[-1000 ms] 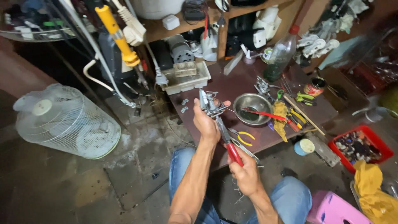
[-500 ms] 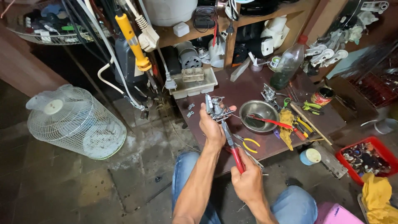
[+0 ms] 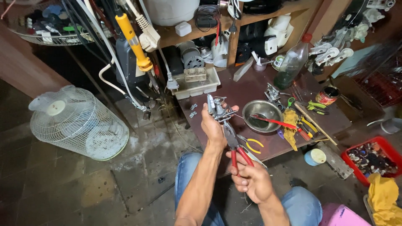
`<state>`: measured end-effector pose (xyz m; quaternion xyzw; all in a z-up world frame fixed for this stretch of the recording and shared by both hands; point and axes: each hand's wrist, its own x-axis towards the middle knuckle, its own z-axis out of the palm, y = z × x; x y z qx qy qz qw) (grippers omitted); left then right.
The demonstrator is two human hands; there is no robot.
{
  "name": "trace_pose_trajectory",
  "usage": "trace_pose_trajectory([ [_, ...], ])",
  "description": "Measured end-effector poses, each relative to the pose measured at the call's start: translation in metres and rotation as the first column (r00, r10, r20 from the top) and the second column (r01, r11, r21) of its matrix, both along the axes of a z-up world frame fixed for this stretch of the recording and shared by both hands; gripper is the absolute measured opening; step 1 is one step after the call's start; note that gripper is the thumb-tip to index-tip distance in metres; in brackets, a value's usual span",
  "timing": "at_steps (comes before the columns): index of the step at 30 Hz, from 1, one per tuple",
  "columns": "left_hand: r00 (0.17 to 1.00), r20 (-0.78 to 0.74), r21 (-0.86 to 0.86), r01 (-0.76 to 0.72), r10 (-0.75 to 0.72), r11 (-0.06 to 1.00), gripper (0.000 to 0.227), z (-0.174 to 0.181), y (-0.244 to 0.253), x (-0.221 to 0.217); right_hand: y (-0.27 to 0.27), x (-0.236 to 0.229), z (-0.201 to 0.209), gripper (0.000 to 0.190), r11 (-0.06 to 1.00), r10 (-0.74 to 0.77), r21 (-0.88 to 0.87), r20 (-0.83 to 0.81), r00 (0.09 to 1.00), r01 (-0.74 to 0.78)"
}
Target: The person assembles a small electrical component using pliers and a screwdriver. They bend wires, secure parts, and adjust connections on the component while seated at a cluttered workbench.
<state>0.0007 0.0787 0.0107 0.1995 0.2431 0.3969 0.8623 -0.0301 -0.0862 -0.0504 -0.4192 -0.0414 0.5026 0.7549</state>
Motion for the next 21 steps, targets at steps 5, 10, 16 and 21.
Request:
trace_pose_trajectory([
  [5, 0.998, 0.045, -0.024, -0.048, 0.049, 0.999, 0.039, -0.013, 0.004, 0.008, 0.006, -0.009, -0.017, 0.06, 0.817, 0.05, -0.373, 0.805, 0.591, 0.44],
  [10, 0.999, -0.027, -0.075, -0.044, 0.042, 0.996, 0.038, 0.003, 0.0, 0.001, 0.007, -0.02, -0.006, 0.063, 0.717, 0.224, -0.296, 0.955, 0.194, 0.631],
  [16, 0.999, -0.018, 0.005, -0.035, 0.035, 0.999, 0.039, 0.001, 0.001, -0.003, -0.003, -0.004, 0.014, 0.06, 0.998, 0.009, -0.056, 0.047, 0.999, -0.006],
  [21, 0.999, -0.015, -0.015, -0.044, 0.043, 0.999, 0.037, 0.004, 0.0, -0.002, 0.001, -0.005, 0.006, 0.063, 0.99, -0.012, -0.138, 0.105, 0.994, 0.027],
])
